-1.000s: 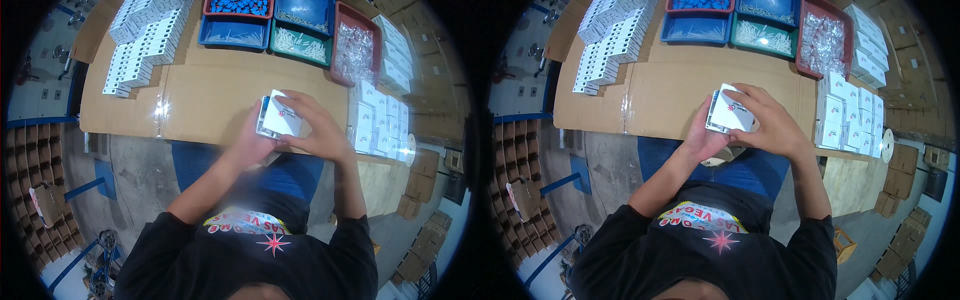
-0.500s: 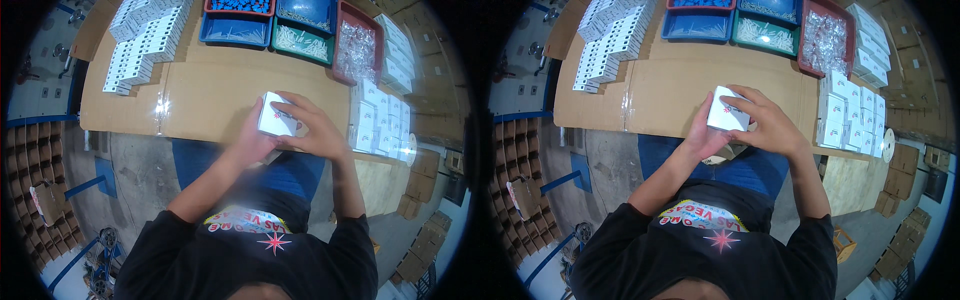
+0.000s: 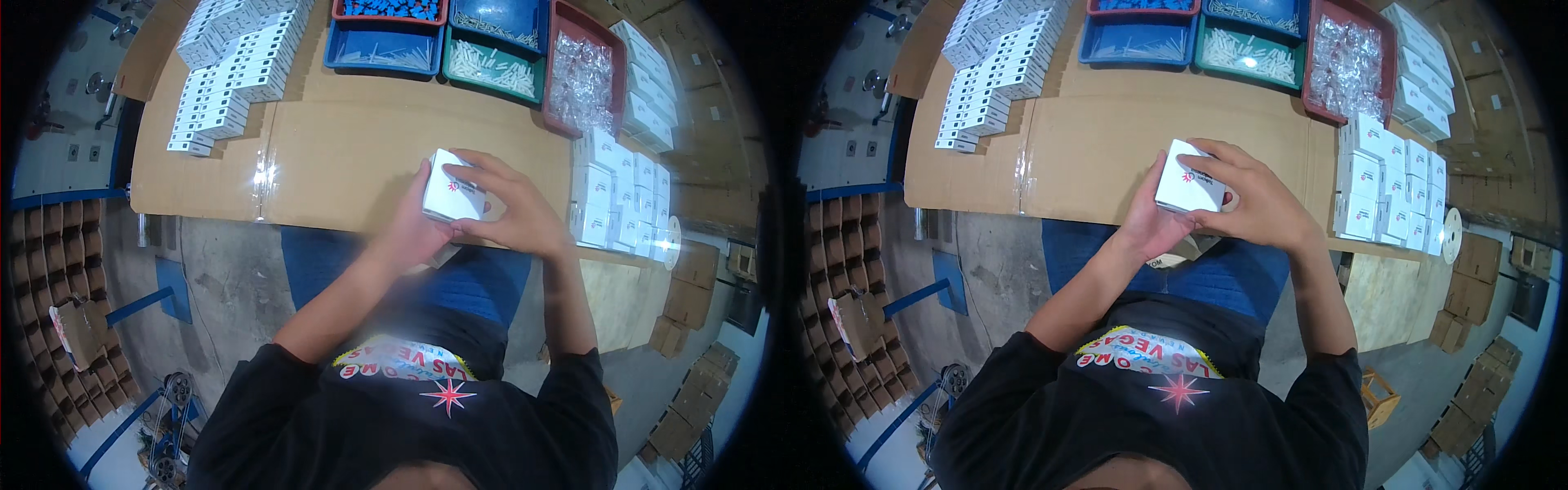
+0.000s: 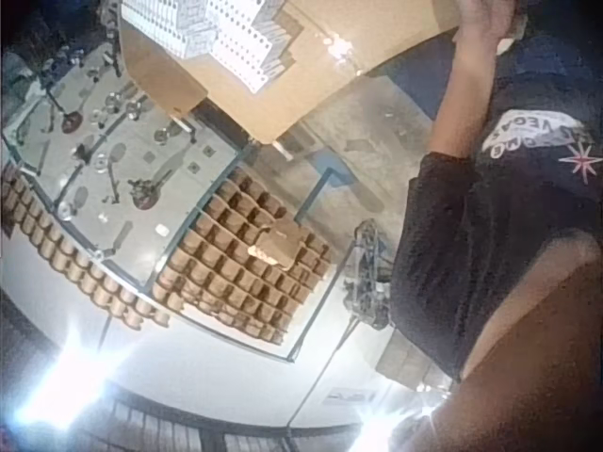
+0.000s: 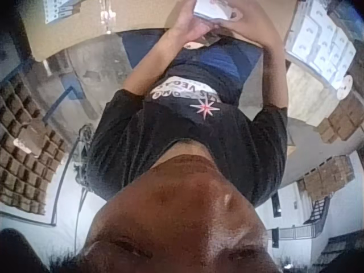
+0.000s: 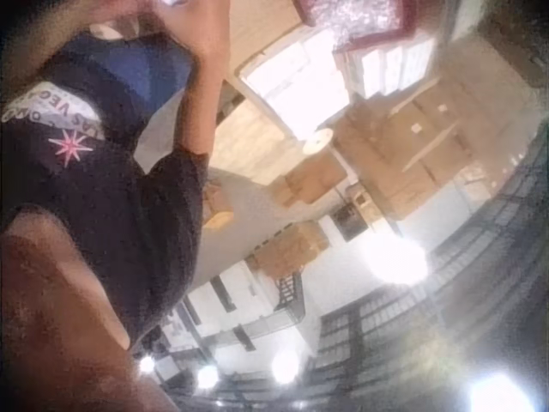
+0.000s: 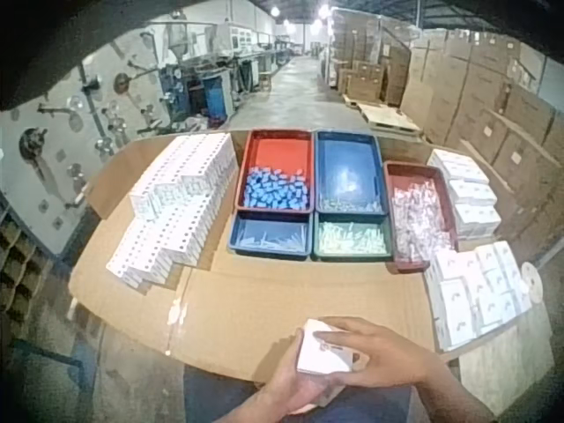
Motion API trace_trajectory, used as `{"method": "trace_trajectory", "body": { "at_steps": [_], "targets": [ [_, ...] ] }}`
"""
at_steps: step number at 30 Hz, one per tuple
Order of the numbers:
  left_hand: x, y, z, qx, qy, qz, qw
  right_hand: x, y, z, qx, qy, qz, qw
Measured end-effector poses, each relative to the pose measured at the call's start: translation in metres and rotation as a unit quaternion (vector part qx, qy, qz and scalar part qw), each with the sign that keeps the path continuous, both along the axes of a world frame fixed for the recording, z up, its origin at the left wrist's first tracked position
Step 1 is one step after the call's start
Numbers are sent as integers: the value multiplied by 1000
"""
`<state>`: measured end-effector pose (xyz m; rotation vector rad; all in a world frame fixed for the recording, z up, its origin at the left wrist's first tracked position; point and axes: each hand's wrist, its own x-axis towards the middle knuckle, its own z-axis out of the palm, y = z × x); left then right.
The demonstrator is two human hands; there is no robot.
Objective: Packaging small blue and white components into small boxes at a warehouse workstation.
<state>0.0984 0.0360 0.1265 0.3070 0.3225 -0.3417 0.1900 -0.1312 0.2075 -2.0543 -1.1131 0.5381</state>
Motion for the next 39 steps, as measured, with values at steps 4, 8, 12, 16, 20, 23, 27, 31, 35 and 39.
{"method": "trace_trajectory", "body": {
  "at_steps": [4,8,12,16,20,23,27,31,35,39],
  "targets": [
    [0,3,-2,-10,-13,-8,1000,0,1,-2,-10,-11,5,1000],
    [1,2,4,9,0,-5,1000,-2,1,-4,-6,-29,5,1000],
    [0,3,0,12,-11,-12,1000,-2,2,-7,-14,-17,1,1000],
    [-1,2,4,10,-7,-4,1000,-3,4,-3,-27,2,0,1000],
    [-2,1,1,3,-5,-5,1000,-4,0,-5,-21,-10,9,1000],
    [-2,1,3,6,10,-5,1000,-5,-1,-6,-33,1,3,999],
    [0,2,2,19,-4,-15,1000,-5,-1,-4,-29,18,2,999],
    [-2,2,4,34,-20,11,999,-4,-1,-8,-11,20,19,1000],
    [-8,6,-24,262,-62,6,963,-4,3,-14,1,-17,30,999],
    [-10,17,0,146,-64,-54,986,-14,5,-23,72,71,-48,994]
  ]
}}
